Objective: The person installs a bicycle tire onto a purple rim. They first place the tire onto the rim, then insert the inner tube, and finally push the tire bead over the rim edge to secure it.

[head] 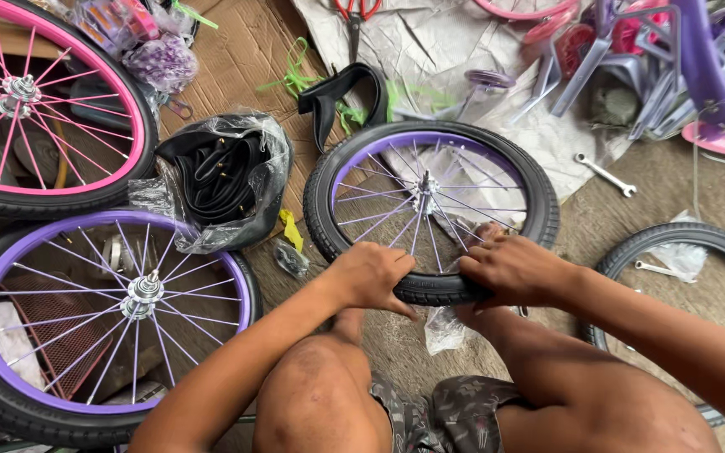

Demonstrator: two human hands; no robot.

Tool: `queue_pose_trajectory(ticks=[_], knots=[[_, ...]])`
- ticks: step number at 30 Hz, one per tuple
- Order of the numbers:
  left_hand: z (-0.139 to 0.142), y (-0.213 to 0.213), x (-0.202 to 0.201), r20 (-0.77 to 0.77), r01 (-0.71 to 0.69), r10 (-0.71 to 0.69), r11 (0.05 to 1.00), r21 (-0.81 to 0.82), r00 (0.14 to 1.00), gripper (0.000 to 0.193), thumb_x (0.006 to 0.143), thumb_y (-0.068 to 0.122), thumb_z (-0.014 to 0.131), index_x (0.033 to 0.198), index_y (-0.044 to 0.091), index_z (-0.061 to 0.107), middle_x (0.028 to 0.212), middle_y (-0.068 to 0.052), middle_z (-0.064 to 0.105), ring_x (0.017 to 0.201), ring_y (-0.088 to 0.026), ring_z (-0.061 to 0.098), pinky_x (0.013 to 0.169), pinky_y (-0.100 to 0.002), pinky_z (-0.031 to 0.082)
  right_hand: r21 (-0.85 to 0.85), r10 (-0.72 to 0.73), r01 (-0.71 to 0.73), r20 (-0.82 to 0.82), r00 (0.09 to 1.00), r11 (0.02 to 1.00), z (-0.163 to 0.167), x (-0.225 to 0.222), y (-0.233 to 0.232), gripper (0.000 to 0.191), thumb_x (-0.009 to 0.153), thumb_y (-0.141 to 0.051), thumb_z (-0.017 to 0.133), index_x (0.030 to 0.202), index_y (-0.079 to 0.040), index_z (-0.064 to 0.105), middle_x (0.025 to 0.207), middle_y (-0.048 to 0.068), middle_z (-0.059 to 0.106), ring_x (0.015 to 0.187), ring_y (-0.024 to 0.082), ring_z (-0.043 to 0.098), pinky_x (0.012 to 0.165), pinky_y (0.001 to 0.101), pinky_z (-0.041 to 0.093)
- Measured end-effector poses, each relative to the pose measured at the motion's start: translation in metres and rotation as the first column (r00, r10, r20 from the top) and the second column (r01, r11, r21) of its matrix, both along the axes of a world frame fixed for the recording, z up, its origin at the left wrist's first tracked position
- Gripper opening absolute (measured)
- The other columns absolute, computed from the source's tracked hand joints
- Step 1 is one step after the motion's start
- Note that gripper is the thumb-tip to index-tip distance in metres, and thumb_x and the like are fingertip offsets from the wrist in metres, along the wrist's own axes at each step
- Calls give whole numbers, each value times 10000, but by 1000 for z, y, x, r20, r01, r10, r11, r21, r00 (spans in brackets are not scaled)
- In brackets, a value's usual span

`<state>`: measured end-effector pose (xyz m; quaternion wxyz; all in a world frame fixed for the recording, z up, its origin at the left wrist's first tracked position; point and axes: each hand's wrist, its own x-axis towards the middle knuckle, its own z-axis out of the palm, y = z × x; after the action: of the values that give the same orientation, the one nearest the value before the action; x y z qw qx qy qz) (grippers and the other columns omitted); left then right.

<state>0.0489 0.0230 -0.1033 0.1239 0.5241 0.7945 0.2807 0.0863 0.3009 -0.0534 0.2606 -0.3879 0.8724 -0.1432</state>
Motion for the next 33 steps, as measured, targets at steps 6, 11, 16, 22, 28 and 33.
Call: queue_pose_trajectory(ticks=[6, 11, 16, 22, 28, 33], knots=[[-70, -9, 20, 16, 66, -64, 963, -260, 998, 769, 616, 756, 794, 881, 55, 622, 806, -119, 670, 756, -378, 685, 797, -584, 499, 12, 98, -98, 3, 995, 995, -78, 22, -4, 635, 657, -524, 846, 980, -59, 558, 888, 114, 637, 838, 330, 677, 709, 506, 524], [-112, -14, 32, 122, 172, -136, 916, -361, 983, 758, 563, 667, 832, 980, 61, 648, 892, -122, 707, 901, -386, 698, 929, -619, 452, 86, -8, -17, 283, 959, 996, -108, 27, -15, 614, 736, -537, 811, 1062, -59, 602, 976, 132, 661, 928, 368, 670, 805, 493, 540], [-139, -32, 10, 159, 225, -173, 880, -419, 972, 749, 712, 686, 763, 1099, 59, 631, 1095, -162, 694, 1091, -381, 661, 947, -495, 497, 56, -98, 83, 371, 923, 995, -128, 21, -13, 626, 766, -598, 770, 1082, -65, 680, 1024, 155, 679, 975, 385, 669, 871, 495, 531], [-155, -61, -20, 121, 154, -121, 937, -313, 985, 771, 702, 709, 739, 1133, 77, 649, 1332, -173, 625, 1200, -318, 587, 946, -446, 452, -2, -23, 24, 224, 974, 1000, -151, 0, 10, 637, 742, -611, 755, 1093, -81, 720, 1055, 119, 704, 1073, 351, 608, 987, 498, 445], [-151, -69, -51, 142, 226, -189, 922, -314, 972, 965, 675, 729, 757, 1311, 20, 600, 1169, -114, 646, 1086, -291, 605, 924, -423, 442, 100, 87, -121, 298, 951, 988, -156, -15, 31, 591, 777, -600, 726, 1124, -121, 693, 1110, 97, 669, 1145, 297, 584, 1066, 444, 408], [-154, -69, -74, 139, 258, -219, 877, -406, 966, 791, 645, 721, 768, 1140, 116, 645, 1069, -53, 625, 1092, -249, 597, 936, -397, 443, 163, 119, -157, 220, 968, 974, -158, -32, 49, 638, 770, -614, 664, 1202, -144, 645, 1173, 80, 624, 1199, 266, 532, 1182, 513, 228]])
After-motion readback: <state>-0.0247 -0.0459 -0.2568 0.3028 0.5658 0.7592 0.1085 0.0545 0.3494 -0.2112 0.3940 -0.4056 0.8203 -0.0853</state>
